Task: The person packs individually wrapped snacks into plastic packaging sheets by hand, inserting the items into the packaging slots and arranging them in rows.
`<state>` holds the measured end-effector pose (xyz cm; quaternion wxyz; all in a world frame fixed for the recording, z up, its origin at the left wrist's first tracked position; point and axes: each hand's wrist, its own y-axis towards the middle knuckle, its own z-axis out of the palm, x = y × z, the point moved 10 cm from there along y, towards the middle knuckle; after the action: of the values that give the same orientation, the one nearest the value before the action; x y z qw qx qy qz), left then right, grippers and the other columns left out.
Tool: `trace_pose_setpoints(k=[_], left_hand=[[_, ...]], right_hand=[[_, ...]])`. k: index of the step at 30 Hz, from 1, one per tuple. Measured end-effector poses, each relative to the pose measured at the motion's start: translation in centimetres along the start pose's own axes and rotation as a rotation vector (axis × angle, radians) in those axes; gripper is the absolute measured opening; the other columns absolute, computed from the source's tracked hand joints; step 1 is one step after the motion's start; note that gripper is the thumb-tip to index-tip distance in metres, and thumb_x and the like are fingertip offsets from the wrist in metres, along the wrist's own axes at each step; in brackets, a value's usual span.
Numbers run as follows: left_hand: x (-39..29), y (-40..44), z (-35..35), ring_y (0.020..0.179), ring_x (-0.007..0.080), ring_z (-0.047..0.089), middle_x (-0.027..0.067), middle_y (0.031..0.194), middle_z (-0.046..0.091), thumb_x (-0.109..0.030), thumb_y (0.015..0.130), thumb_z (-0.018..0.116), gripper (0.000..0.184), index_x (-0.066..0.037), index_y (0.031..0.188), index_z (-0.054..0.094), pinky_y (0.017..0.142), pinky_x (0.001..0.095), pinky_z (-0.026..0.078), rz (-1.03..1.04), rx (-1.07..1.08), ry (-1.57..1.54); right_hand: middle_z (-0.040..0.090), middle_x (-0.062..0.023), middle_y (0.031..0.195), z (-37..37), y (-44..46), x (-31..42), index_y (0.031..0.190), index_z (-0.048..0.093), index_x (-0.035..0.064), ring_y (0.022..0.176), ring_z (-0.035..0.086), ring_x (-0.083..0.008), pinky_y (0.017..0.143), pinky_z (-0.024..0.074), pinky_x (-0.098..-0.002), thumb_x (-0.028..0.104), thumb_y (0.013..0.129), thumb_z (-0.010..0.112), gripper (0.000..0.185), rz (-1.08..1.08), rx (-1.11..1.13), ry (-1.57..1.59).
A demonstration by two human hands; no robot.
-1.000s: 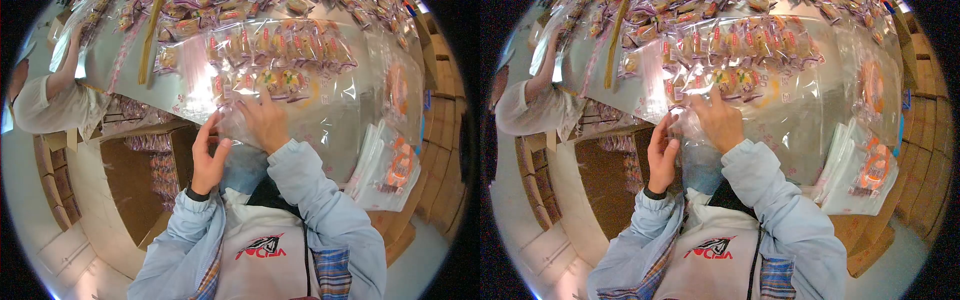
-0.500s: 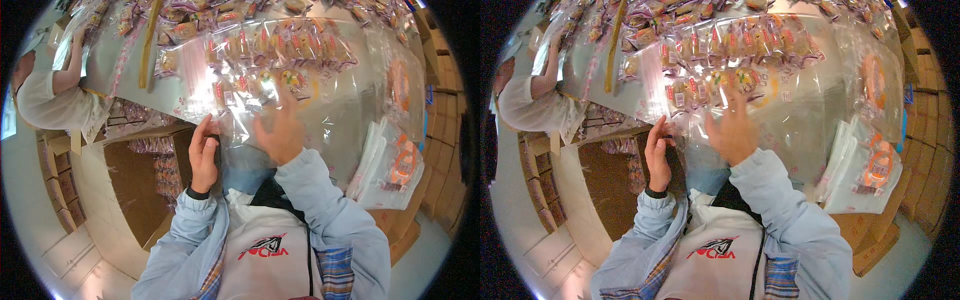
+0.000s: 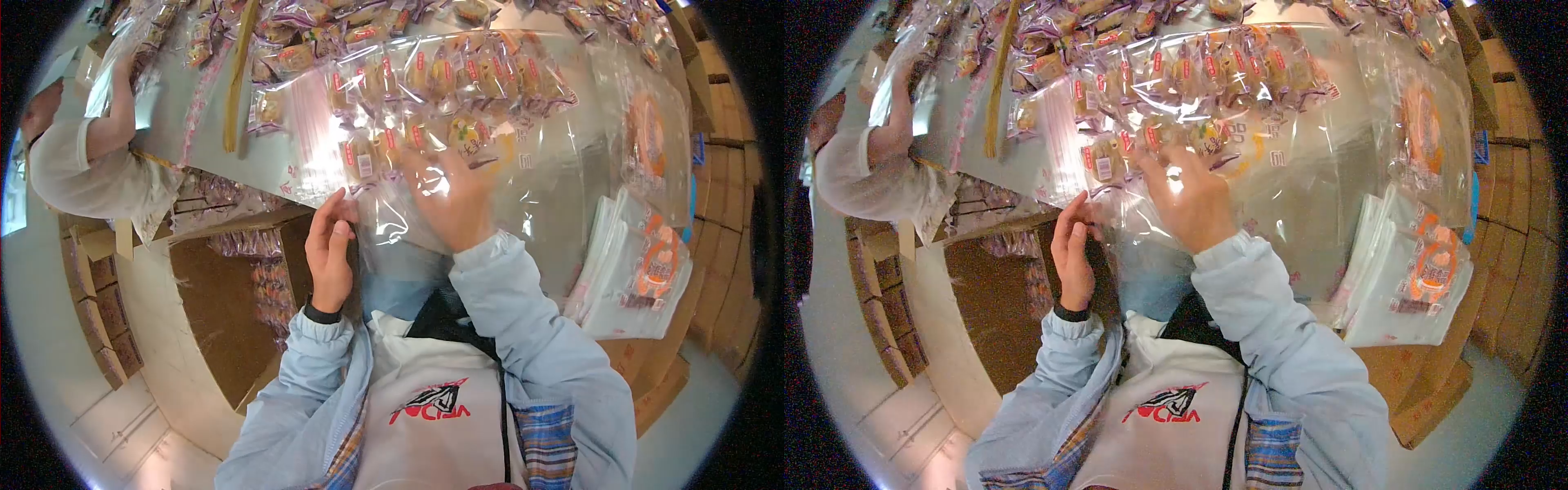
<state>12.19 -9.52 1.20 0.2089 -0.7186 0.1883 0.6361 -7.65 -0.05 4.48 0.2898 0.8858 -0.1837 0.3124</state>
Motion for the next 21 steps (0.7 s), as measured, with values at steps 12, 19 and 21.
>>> trace_pose_setpoints(k=[12,19,21], left_hand=[[2.6,-0.1,-0.6,0.094,0.0095,0.060,0.0040,0.107,0.069,-0.020,0.106,0.057,0.034,-0.001,0.134,0.063,0.078,0.0248,0.045,-0.045,-0.012,-0.079],[2.4,-0.2,-0.6,0.085,0.0078,0.057,0.0009,0.095,0.067,-0.021,0.108,0.057,0.029,0.000,0.127,0.066,0.076,0.0244,0.045,-0.022,-0.069,-0.050],[2.7,-0.4,-0.8,0.083,0.0077,0.057,0.0011,0.093,0.068,-0.019,0.108,0.056,0.027,0.000,0.124,0.067,0.075,0.0239,0.045,0.003,-0.088,0.003]], right_hand=[[0.067,-0.0191,0.124,-5.2,-0.5,-3.9,0.120,0.068,0.0022,0.110,0.064,-0.0393,0.098,0.0466,-0.0483,0.011,0.079,0.080,0.044,0.219,-0.236,0.018],[0.063,-0.0160,0.112,-2.8,-1.1,-6.1,0.128,0.058,0.0001,0.098,0.066,-0.0307,0.086,0.0526,-0.0399,0.002,0.078,0.074,0.052,0.202,-0.204,0.312],[0.059,-0.0174,0.121,-3.1,-0.6,-5.4,0.131,0.056,-0.0010,0.105,0.066,-0.0281,0.089,0.0564,-0.0353,-0.005,0.080,0.074,0.054,0.158,-0.111,0.243]])
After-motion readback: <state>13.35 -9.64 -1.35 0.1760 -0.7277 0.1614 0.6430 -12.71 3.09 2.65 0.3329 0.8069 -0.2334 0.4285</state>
